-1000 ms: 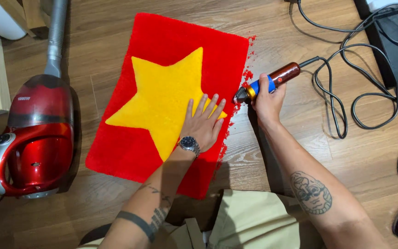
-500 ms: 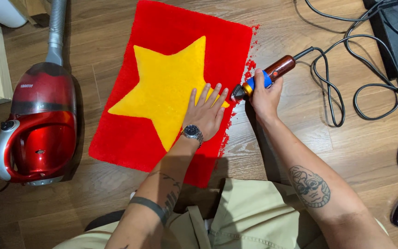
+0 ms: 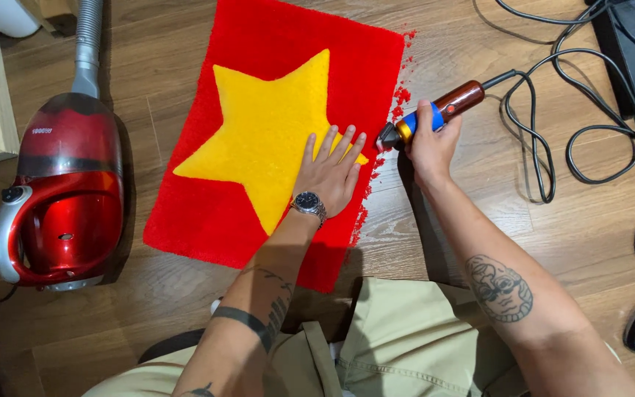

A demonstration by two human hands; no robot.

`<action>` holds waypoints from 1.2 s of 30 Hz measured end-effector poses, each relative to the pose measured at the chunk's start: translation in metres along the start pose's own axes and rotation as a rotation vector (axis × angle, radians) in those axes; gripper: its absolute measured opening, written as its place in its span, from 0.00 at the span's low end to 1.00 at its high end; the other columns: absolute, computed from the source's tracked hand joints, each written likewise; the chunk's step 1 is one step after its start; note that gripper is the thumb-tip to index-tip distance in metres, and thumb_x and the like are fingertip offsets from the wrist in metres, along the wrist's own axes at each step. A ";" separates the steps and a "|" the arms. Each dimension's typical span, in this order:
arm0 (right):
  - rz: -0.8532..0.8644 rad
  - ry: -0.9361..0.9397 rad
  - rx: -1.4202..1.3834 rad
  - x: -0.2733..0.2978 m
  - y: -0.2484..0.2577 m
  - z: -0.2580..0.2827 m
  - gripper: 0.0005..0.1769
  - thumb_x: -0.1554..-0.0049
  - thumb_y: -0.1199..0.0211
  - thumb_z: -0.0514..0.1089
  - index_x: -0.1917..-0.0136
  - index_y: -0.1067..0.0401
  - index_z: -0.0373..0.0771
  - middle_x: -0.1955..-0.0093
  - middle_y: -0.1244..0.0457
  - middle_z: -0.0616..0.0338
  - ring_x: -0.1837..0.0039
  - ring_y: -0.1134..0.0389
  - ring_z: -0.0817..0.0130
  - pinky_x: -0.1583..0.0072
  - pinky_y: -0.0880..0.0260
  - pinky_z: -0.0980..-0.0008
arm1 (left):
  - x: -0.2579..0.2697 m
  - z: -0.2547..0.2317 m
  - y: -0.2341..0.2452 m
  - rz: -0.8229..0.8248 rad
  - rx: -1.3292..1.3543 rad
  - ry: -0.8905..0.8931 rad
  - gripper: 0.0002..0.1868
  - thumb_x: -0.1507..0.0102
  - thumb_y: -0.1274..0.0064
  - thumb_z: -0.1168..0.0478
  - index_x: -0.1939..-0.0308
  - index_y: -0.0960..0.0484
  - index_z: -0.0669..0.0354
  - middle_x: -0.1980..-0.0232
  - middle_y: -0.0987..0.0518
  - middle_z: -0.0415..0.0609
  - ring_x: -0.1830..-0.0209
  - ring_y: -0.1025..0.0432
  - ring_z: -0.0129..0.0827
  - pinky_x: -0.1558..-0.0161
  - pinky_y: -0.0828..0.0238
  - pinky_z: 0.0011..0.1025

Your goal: The person uses an electric rug carver to trim the edges of a custom red rug with a yellow star and then uses a vacuum cleaner to remove the trimmed fibers.

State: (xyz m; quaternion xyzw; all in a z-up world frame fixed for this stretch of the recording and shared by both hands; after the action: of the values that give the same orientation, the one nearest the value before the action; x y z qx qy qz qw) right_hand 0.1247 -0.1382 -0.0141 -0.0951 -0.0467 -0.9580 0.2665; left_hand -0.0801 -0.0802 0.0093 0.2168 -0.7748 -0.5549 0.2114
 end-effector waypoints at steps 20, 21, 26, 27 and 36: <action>-0.034 0.152 0.123 0.000 0.001 -0.001 0.21 0.34 0.32 0.53 0.47 0.39 0.39 0.57 0.37 0.62 0.59 0.35 0.78 0.60 0.30 0.74 | -0.001 0.001 -0.001 0.001 0.018 0.008 0.31 0.28 0.68 0.48 0.20 0.46 0.44 0.17 0.47 0.43 0.17 0.57 0.42 0.21 0.71 0.51; -0.065 0.106 0.150 0.001 -0.002 0.011 0.21 0.36 0.33 0.53 0.48 0.40 0.39 0.58 0.38 0.61 0.61 0.36 0.76 0.61 0.32 0.72 | -0.002 0.002 -0.004 -0.012 0.030 0.006 0.32 0.28 0.68 0.48 0.20 0.47 0.45 0.17 0.47 0.42 0.17 0.57 0.41 0.21 0.71 0.51; -0.071 0.225 0.188 -0.009 -0.006 0.009 0.21 0.37 0.31 0.52 0.47 0.38 0.38 0.54 0.36 0.60 0.54 0.34 0.75 0.51 0.29 0.70 | -0.003 0.003 -0.003 -0.048 0.057 0.006 0.33 0.29 0.68 0.47 0.19 0.48 0.49 0.17 0.47 0.43 0.17 0.57 0.41 0.21 0.72 0.49; -0.079 0.247 0.216 -0.009 -0.008 0.010 0.22 0.37 0.31 0.52 0.46 0.38 0.37 0.54 0.36 0.60 0.54 0.34 0.74 0.51 0.29 0.69 | -0.002 0.003 -0.002 -0.047 0.053 0.010 0.33 0.28 0.67 0.47 0.19 0.48 0.49 0.17 0.48 0.45 0.17 0.57 0.41 0.21 0.71 0.49; -0.065 0.276 0.303 0.004 -0.011 0.018 0.23 0.38 0.29 0.53 0.47 0.38 0.37 0.53 0.36 0.57 0.53 0.33 0.72 0.50 0.29 0.68 | -0.001 0.003 -0.002 -0.070 0.057 0.010 0.34 0.29 0.65 0.47 0.19 0.47 0.49 0.17 0.47 0.48 0.16 0.56 0.41 0.21 0.70 0.50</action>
State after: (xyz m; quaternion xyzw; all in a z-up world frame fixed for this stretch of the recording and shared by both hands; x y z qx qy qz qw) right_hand 0.1189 -0.1283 0.0040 0.0797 -0.1566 -0.9520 0.2507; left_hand -0.0807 -0.0780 0.0066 0.2525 -0.7810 -0.5388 0.1896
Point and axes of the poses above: each hand's wrist, its own x-axis away from the middle knuckle, its own y-axis out of the back of the hand, z = x × y, the point moved 4 cm from there along -x, towards the middle knuckle
